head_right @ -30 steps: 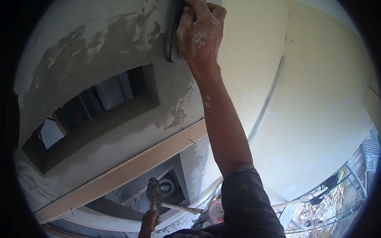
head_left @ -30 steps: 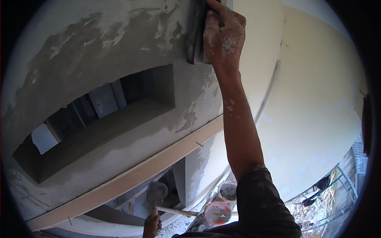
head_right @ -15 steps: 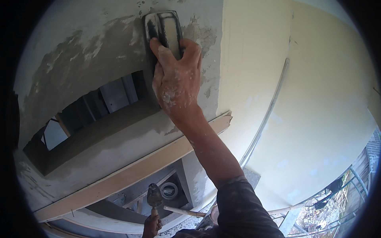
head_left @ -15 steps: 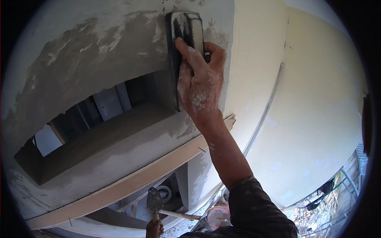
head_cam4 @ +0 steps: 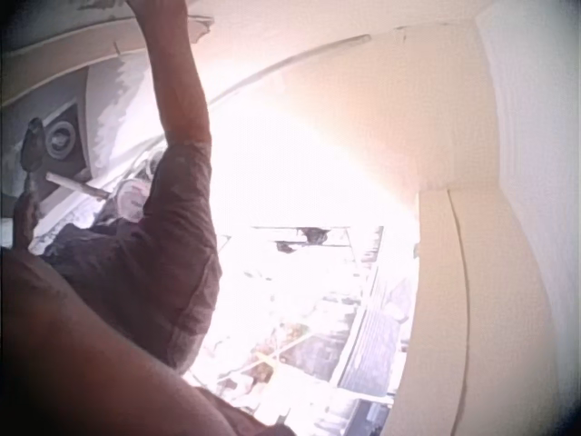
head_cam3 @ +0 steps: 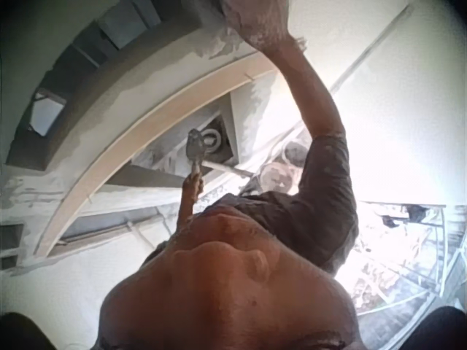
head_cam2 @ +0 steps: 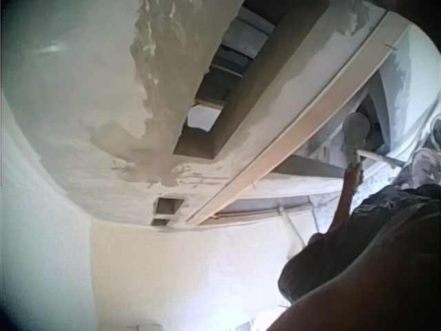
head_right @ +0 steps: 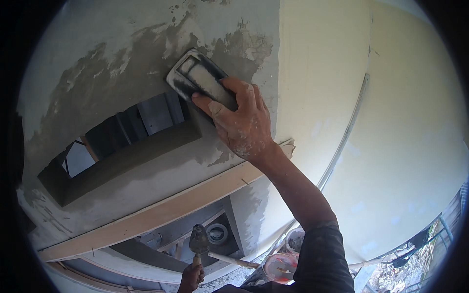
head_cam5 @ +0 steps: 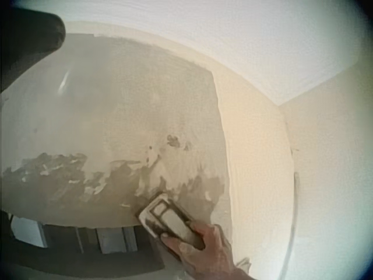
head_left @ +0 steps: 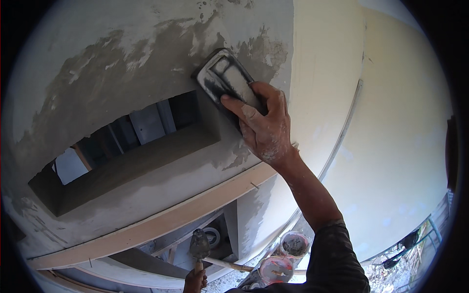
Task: The person smooths the plastered wall around the wall openings using a hand float. Afterwards, the person picks up a metal trowel and smooths the plaster along the interior ledge and edges of the opening.
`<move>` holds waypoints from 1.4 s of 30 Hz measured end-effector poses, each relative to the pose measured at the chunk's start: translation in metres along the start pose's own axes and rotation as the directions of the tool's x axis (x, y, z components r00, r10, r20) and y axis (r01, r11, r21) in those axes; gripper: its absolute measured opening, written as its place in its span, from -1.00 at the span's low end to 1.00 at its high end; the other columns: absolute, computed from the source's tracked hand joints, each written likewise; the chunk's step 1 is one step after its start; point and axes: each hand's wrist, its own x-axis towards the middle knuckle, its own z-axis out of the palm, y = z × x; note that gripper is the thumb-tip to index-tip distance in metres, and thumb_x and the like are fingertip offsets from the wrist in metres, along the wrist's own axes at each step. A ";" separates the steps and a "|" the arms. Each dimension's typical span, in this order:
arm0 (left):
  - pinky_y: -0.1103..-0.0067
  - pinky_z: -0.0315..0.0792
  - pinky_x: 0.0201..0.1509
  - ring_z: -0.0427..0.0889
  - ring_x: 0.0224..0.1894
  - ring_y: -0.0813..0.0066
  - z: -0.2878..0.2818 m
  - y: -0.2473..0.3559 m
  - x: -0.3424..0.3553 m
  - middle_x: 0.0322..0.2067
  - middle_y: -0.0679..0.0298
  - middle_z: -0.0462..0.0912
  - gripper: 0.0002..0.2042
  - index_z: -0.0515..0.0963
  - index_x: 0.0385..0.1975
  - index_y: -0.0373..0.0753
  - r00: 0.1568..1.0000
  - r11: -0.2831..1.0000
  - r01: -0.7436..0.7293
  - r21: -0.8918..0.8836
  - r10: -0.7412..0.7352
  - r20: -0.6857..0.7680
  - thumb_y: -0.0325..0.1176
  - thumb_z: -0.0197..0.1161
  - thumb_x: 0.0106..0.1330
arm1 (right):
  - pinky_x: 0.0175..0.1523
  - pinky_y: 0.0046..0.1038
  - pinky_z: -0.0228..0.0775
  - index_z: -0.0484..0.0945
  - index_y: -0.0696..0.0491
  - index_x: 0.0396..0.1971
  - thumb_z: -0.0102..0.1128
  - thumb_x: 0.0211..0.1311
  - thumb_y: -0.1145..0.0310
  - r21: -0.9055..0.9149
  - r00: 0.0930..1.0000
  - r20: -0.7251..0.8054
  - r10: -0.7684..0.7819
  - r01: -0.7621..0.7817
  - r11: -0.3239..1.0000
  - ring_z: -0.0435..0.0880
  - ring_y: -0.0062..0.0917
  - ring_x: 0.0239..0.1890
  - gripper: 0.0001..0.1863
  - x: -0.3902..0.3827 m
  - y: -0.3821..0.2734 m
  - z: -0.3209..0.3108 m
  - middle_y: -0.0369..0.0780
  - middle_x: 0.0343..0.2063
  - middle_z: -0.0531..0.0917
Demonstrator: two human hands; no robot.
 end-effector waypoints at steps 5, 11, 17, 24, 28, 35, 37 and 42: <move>0.66 0.26 -0.69 0.35 -0.70 0.64 0.005 0.001 -0.004 -0.63 0.40 0.44 -0.84 0.48 -0.24 -0.16 0.992 0.987 -0.074 0.145 0.087 -0.090 -0.25 0.23 0.33 | -0.18 -0.30 0.51 0.73 -0.27 -0.25 0.38 0.03 0.41 -0.144 0.997 -0.010 -0.081 0.079 0.986 0.51 -0.28 -0.21 -0.73 0.009 -0.003 0.011 -0.13 -0.18 0.46; 0.62 0.28 -0.65 0.39 -0.65 0.55 0.012 0.012 -0.007 -0.54 0.26 0.41 -0.78 0.36 -0.22 -0.23 0.997 1.000 0.002 0.000 -0.002 -0.080 -0.33 0.24 0.27 | -0.12 -0.26 0.48 0.66 -0.09 -0.13 0.17 0.20 0.45 -0.181 0.980 -0.194 -0.036 0.001 0.983 0.53 -0.24 -0.18 -0.75 0.119 0.026 0.027 -0.09 -0.14 0.50; 0.63 0.30 -0.63 0.40 -0.64 0.57 0.025 0.007 -0.010 -0.51 0.28 0.43 -0.75 0.36 -0.16 -0.26 0.998 0.999 -0.037 0.033 0.039 -0.049 -0.32 0.22 0.30 | -0.09 -0.26 0.48 0.69 -0.21 -0.10 0.30 0.10 0.51 0.009 0.980 -0.173 -0.103 0.106 0.994 0.53 -0.32 -0.15 -0.63 0.123 0.042 -0.006 -0.14 -0.09 0.51; 0.62 0.33 -0.60 0.41 -0.61 0.57 0.013 -0.005 -0.023 -0.48 0.28 0.44 -0.71 0.37 -0.11 -0.29 0.991 0.998 -0.018 0.056 0.025 -0.135 -0.30 0.24 0.30 | -0.16 -0.37 0.45 0.67 -0.39 -0.35 0.37 0.00 0.25 0.064 0.837 0.052 -0.545 0.541 0.838 0.53 -0.44 -0.18 -0.81 0.073 -0.016 0.018 -0.31 -0.11 0.53; 0.62 0.33 -0.61 0.41 -0.61 0.57 0.008 -0.004 -0.028 -0.48 0.27 0.44 -0.71 0.37 -0.12 -0.29 0.991 1.000 -0.016 0.022 0.019 -0.131 -0.29 0.25 0.31 | -0.12 -0.35 0.48 0.68 -0.38 -0.28 0.36 0.07 0.32 -0.125 0.899 0.067 -0.434 0.439 0.890 0.54 -0.41 -0.14 -0.77 0.091 0.015 0.017 -0.30 -0.10 0.53; 0.61 0.33 -0.62 0.43 -0.62 0.56 0.000 -0.012 -0.030 -0.51 0.28 0.43 -0.76 0.38 -0.15 -0.24 0.992 0.997 -0.073 -0.036 0.068 -0.106 -0.31 0.23 0.31 | -0.05 -0.31 0.50 0.68 -0.29 -0.10 0.20 0.20 0.52 -0.202 0.966 -0.131 -0.224 0.195 0.960 0.53 -0.32 -0.12 -0.63 0.106 0.056 -0.008 -0.18 -0.07 0.53; 0.60 0.34 -0.62 0.43 -0.62 0.55 -0.007 -0.018 -0.032 -0.51 0.28 0.43 -0.76 0.38 -0.16 -0.23 0.993 0.998 -0.055 -0.016 0.053 -0.101 -0.30 0.24 0.30 | -0.09 -0.32 0.49 0.69 -0.28 -0.20 0.25 0.19 0.48 -0.077 0.921 -0.036 -0.388 0.385 0.920 0.52 -0.35 -0.11 -0.72 0.092 0.008 0.003 -0.18 -0.03 0.52; 0.59 0.35 -0.60 0.43 -0.61 0.55 -0.005 -0.017 -0.027 -0.49 0.28 0.44 -0.75 0.39 -0.16 -0.24 0.997 0.999 -0.041 -0.010 0.040 -0.068 -0.29 0.25 0.30 | -0.05 -0.34 0.45 0.67 -0.43 -0.29 0.35 -0.01 0.32 0.059 0.788 0.098 -0.608 0.605 0.794 0.53 -0.46 -0.13 -0.72 0.084 -0.038 0.020 -0.34 -0.07 0.52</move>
